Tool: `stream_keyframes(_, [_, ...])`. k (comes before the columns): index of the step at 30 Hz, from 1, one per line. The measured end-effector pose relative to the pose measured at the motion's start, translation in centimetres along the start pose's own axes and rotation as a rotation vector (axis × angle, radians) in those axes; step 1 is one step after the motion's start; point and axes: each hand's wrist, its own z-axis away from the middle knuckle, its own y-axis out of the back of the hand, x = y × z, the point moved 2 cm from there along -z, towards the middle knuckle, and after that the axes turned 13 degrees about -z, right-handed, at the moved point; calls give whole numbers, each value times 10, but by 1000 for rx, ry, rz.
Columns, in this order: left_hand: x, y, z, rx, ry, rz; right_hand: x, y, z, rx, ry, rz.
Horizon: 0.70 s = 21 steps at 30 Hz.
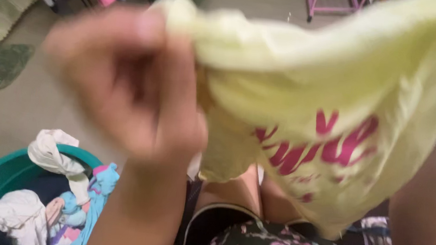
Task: The person folds small items of clothing, including a red shirt, a yellow shirt, a white shirt, and a blue shirt, by hand on their lap and places them onto a stack on a bed.
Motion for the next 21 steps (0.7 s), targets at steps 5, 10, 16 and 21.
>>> stream_keyframes(5, [-109,-65,27,-37,369,337,36,54,-5,198,-119,7])
stream_keyframes(10, [-177,-101,118,-166,714,49,79,146,15,352,-150,250])
stream_keyframes(16, [-184,-97,198,-690,896,-430,120,198,82,455,-364,1078])
stream_keyframes(21, [-179,-75,209,-1354,1016,-527,119,189,132,358,-628,1267])
